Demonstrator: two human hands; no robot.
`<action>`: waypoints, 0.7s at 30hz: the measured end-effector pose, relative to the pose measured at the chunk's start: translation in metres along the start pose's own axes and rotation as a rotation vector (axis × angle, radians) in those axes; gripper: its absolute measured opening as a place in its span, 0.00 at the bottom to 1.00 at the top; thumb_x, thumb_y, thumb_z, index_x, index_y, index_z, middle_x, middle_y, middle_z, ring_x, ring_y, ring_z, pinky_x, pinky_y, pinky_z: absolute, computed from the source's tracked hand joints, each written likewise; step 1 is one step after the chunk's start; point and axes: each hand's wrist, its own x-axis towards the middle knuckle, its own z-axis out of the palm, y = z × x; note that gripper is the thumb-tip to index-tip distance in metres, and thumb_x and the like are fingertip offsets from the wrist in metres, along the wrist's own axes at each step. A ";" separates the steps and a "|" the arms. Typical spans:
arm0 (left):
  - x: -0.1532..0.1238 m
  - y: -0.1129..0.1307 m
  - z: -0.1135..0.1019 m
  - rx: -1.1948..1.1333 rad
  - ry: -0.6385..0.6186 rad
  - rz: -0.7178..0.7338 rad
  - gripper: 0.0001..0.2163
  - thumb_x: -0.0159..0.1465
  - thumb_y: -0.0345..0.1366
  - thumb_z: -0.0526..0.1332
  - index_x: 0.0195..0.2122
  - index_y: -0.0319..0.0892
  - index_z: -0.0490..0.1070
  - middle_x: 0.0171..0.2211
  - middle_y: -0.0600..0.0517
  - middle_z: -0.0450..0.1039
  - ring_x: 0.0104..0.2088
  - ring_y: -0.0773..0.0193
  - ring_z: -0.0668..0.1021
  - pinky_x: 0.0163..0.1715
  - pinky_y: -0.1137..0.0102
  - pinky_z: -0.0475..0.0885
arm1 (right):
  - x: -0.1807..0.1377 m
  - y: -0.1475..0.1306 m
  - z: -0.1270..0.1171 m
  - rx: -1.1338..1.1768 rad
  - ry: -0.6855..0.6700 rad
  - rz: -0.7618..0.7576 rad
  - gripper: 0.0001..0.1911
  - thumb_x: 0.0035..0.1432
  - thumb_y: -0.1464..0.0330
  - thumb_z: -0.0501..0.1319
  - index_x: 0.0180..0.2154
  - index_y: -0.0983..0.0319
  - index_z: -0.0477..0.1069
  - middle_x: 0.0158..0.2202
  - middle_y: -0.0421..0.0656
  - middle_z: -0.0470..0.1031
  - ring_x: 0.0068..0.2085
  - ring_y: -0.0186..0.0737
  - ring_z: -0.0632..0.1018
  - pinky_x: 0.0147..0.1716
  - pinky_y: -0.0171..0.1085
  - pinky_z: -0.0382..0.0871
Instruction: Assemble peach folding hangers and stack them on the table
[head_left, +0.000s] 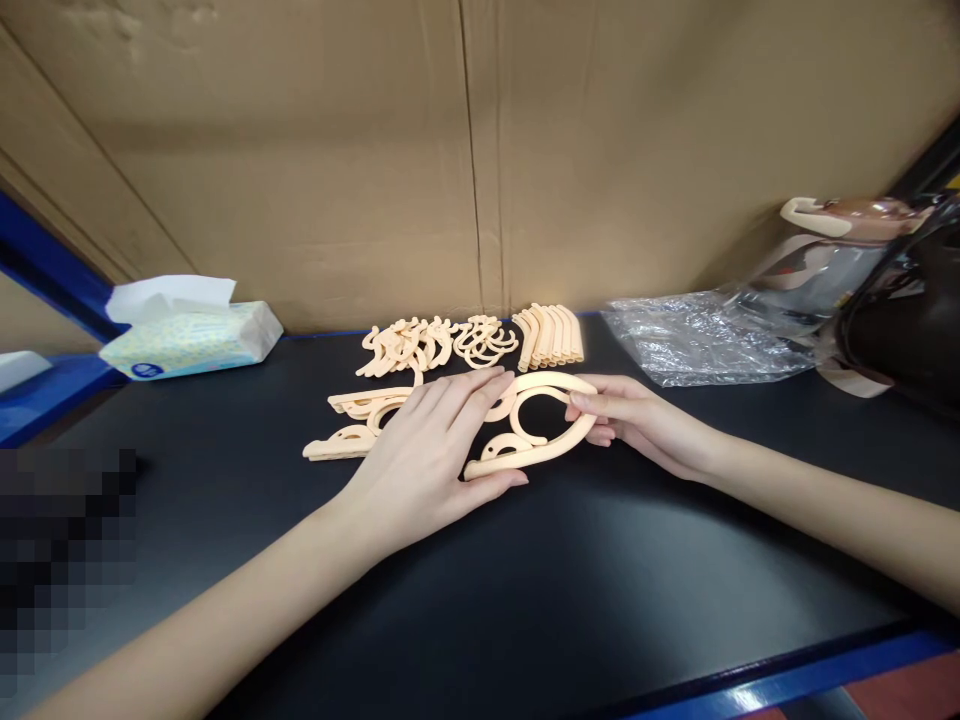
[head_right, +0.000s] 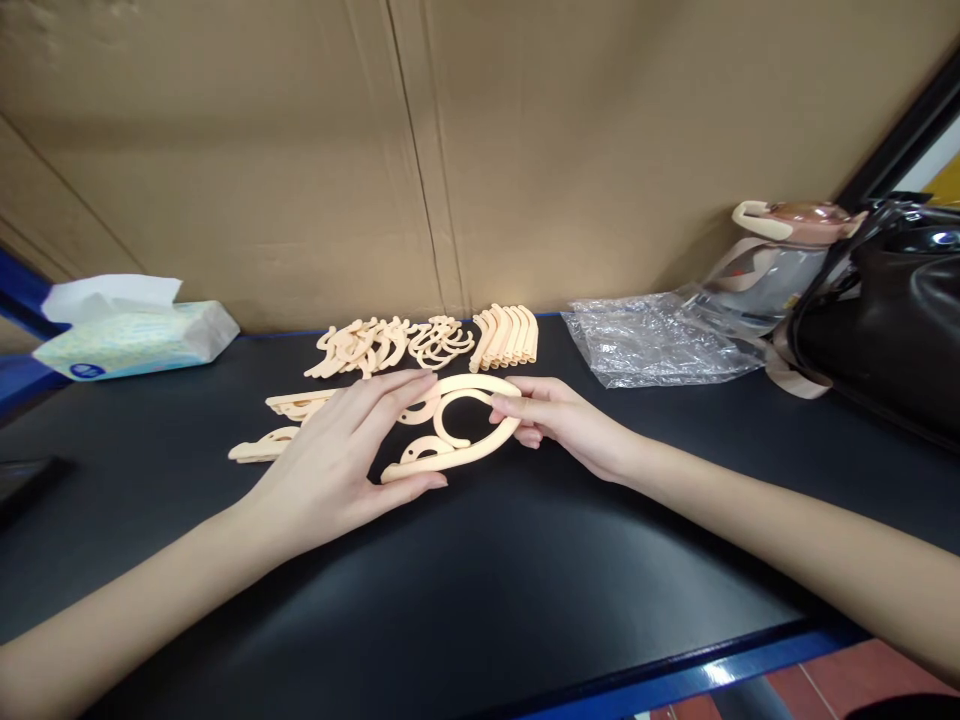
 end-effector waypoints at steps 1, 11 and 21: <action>0.000 0.000 0.000 0.010 -0.002 0.003 0.31 0.60 0.49 0.59 0.60 0.42 0.51 0.58 0.44 0.59 0.55 0.52 0.65 0.52 0.60 0.62 | 0.000 0.000 0.000 0.006 0.005 0.001 0.12 0.57 0.61 0.60 0.29 0.64 0.68 0.22 0.35 0.56 0.23 0.28 0.57 0.24 0.32 0.50; -0.001 0.006 0.001 -0.004 -0.015 -0.058 0.28 0.61 0.41 0.59 0.60 0.42 0.51 0.54 0.46 0.62 0.50 0.55 0.68 0.47 0.63 0.66 | 0.001 -0.002 -0.001 -0.117 -0.012 -0.015 0.12 0.57 0.61 0.59 0.29 0.65 0.71 0.23 0.37 0.60 0.25 0.29 0.61 0.26 0.32 0.55; -0.001 0.005 0.002 0.043 -0.032 -0.017 0.30 0.59 0.38 0.61 0.60 0.41 0.50 0.53 0.46 0.61 0.49 0.57 0.68 0.46 0.64 0.66 | -0.002 -0.005 0.002 -0.381 0.060 -0.125 0.13 0.56 0.60 0.60 0.29 0.64 0.70 0.22 0.35 0.59 0.25 0.29 0.60 0.23 0.32 0.52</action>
